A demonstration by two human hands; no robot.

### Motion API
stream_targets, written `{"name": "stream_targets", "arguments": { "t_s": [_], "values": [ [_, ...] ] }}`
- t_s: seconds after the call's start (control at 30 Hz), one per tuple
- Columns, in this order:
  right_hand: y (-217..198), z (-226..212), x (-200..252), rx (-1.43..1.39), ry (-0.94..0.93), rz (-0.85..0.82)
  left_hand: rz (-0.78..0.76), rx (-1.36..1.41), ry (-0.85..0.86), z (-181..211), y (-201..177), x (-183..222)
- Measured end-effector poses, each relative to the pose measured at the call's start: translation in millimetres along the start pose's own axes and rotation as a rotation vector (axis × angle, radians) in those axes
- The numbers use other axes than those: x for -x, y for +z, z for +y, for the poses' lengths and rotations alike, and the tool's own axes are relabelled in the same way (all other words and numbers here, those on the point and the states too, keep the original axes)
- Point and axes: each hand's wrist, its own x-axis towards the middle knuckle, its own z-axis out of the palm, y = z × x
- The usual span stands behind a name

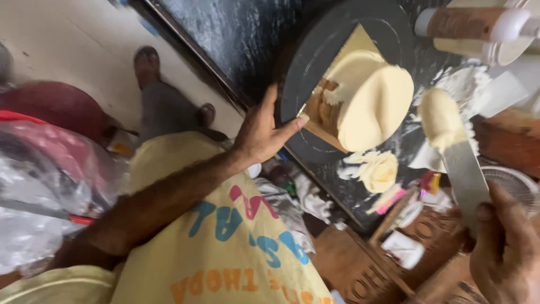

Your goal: The person spreads and smooths icing over cakes on a turntable using a spatula, then moves the iced cakes onto the counter by hand.

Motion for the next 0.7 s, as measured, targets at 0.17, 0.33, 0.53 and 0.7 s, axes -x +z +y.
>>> {"name": "stream_targets", "arguments": {
  "t_s": [0.17,0.33,0.53,0.7],
  "values": [
    [-12,-140,-61,0.726,-0.35,-0.161,-0.052,-0.157,-0.299,-5,-3,-5],
    [3,-167,-93,1.16,-0.44,-0.285,-0.187,-0.149,-0.486,0,-5,-11],
    [4,-172,-66,1.205,-0.534,-0.269,-0.142,-0.112,-0.282,-11,-7,-15],
    [14,-199,-79,1.265,-0.588,-0.234,-0.099,-0.185,-0.142,-14,-7,-11]
  ]
}}
